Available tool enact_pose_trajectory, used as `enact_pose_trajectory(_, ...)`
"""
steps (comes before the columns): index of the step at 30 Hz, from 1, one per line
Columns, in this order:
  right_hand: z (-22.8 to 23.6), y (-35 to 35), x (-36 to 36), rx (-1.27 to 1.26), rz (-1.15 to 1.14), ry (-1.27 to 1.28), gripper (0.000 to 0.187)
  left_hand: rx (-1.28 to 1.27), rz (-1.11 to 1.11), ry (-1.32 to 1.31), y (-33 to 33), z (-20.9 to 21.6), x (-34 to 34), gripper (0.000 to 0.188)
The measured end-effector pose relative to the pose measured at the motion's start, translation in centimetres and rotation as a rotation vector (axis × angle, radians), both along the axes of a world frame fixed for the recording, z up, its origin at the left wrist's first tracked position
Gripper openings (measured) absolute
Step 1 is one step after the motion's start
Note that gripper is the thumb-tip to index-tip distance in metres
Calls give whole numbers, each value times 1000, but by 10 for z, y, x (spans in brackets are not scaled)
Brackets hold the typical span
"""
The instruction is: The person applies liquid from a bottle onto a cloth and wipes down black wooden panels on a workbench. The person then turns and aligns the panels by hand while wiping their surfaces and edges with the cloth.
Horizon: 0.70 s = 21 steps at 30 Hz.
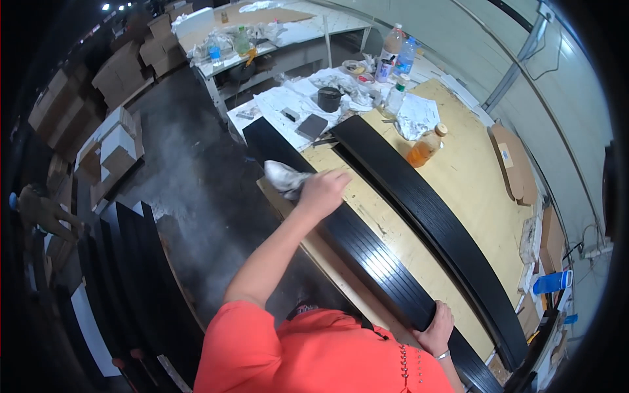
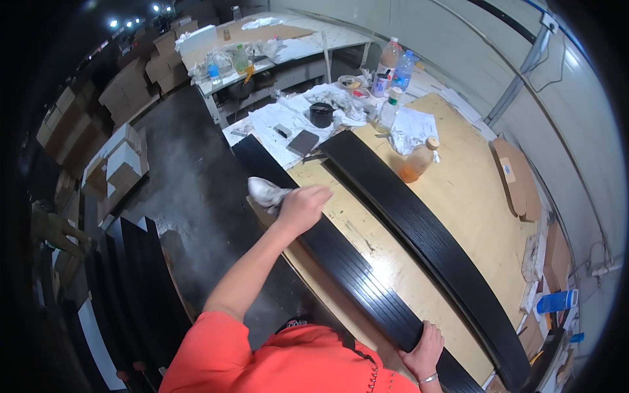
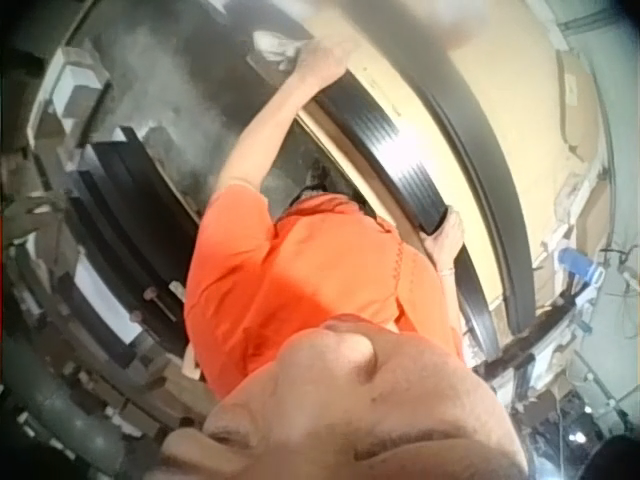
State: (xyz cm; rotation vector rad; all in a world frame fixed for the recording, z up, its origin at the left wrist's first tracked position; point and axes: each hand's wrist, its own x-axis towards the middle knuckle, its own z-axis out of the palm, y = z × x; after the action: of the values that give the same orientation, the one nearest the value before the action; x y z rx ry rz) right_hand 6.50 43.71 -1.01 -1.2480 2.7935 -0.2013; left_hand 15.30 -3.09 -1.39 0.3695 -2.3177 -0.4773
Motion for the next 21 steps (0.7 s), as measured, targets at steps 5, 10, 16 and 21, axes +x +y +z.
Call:
enact_pose_trajectory(5, -1, -4, -3, -57, -22, -35, 85, -148, -271, 115, 25, 29, -89, 16)
enact_pose_trajectory(10, -5, 1, -4, -94, -27, -31, 83, -114, -396, 277, 71, 41, -147, 5)
enact_pose_trajectory(16, -6, 2, -6, -126, -32, -36, 81, -100, -451, 293, 94, 40, -155, 5)
enact_pose_trajectory(21, 1, -3, -4, -74, -102, -83, 83, -64, -508, 235, 117, 21, -145, 3)
